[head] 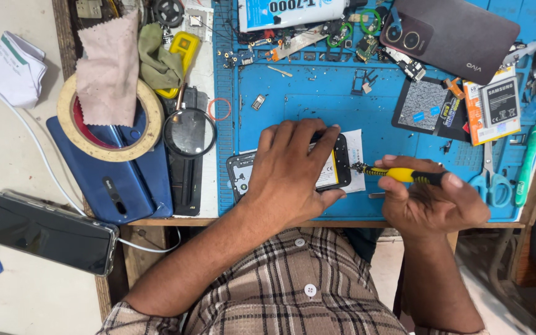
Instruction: The person uses a screwdriver to remove screws from the back of a disassembled smartphone. They then lift the battery and disconnect its connector from the motherboard.
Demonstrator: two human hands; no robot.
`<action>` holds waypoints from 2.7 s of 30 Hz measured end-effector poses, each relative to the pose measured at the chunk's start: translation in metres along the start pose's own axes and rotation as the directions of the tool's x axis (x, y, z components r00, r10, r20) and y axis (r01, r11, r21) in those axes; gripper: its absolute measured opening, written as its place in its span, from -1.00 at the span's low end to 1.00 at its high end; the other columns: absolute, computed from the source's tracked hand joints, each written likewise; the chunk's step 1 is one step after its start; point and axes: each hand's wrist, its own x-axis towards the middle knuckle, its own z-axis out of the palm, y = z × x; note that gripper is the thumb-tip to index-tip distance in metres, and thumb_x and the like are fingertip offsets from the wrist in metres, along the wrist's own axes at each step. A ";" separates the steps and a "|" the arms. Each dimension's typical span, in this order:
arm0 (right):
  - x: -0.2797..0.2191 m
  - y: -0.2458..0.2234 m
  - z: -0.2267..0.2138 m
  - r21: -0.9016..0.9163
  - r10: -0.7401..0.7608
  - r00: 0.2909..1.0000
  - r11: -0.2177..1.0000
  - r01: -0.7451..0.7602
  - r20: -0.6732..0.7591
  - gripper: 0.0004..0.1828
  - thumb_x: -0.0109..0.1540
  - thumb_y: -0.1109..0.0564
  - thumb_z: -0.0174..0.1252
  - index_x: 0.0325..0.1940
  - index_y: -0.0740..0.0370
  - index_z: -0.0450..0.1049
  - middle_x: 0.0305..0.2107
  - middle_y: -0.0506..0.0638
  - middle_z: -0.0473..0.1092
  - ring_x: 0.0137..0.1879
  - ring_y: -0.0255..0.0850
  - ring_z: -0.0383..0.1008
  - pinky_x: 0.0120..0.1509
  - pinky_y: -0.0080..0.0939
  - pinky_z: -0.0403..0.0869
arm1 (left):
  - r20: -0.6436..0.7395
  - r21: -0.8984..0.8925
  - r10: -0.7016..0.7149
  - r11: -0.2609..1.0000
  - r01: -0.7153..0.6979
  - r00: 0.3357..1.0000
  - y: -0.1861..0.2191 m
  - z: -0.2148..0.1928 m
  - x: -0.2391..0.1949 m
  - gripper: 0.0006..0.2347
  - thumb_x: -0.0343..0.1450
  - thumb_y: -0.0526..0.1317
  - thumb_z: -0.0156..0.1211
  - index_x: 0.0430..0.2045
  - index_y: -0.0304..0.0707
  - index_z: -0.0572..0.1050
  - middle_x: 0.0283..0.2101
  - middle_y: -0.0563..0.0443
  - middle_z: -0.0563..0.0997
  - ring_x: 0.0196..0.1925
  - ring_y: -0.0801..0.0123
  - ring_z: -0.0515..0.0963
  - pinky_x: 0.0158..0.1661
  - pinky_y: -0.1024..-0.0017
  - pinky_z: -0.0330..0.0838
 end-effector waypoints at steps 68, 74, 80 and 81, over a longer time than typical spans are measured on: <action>0.029 -0.024 -0.014 -0.327 -0.236 0.957 0.902 0.281 0.172 -0.31 0.26 -0.18 0.31 0.34 -0.11 0.12 -0.36 -0.03 0.54 -0.26 -0.07 0.46 -0.05 -0.07 0.42 | -0.008 0.046 0.023 0.999 -0.023 1.000 -0.008 0.010 0.007 -0.34 0.01 0.14 0.55 -0.11 -0.30 0.60 -0.20 0.03 0.42 -0.07 0.23 0.41 -0.02 0.13 0.17; 0.033 -0.029 -0.013 -0.188 -0.171 0.966 0.960 0.207 0.193 -0.37 0.35 -0.03 0.33 0.37 -0.16 0.11 -0.20 0.02 0.60 -0.17 -0.07 0.55 -0.10 -0.22 0.51 | -0.019 0.041 0.033 0.999 -0.032 0.999 -0.008 0.009 0.007 -0.34 0.02 0.14 0.56 -0.10 -0.30 0.60 -0.19 0.00 0.43 -0.09 0.20 0.41 -0.03 0.14 0.17; 0.040 -0.023 -0.007 -0.085 -0.208 0.961 0.970 0.226 0.182 -0.42 0.37 0.01 0.26 0.34 -0.04 0.09 -0.21 0.09 0.58 -0.13 0.01 0.61 -0.13 -0.15 0.54 | -0.014 0.033 0.015 0.999 -0.015 1.000 -0.005 0.005 0.011 -0.31 0.00 0.13 0.56 -0.07 -0.32 0.59 -0.17 -0.02 0.45 -0.08 0.19 0.43 -0.02 0.13 0.17; 0.036 -0.021 -0.007 0.006 -0.186 0.960 0.982 0.189 0.208 -0.46 0.42 0.05 0.24 0.36 -0.05 0.09 -0.16 0.12 0.58 -0.10 -0.01 0.66 -0.13 -0.22 0.57 | -0.005 0.031 0.006 1.000 -0.006 1.000 -0.003 0.005 0.011 -0.31 -0.01 0.13 0.57 -0.07 -0.31 0.59 -0.16 -0.02 0.46 -0.07 0.18 0.43 -0.02 0.12 0.17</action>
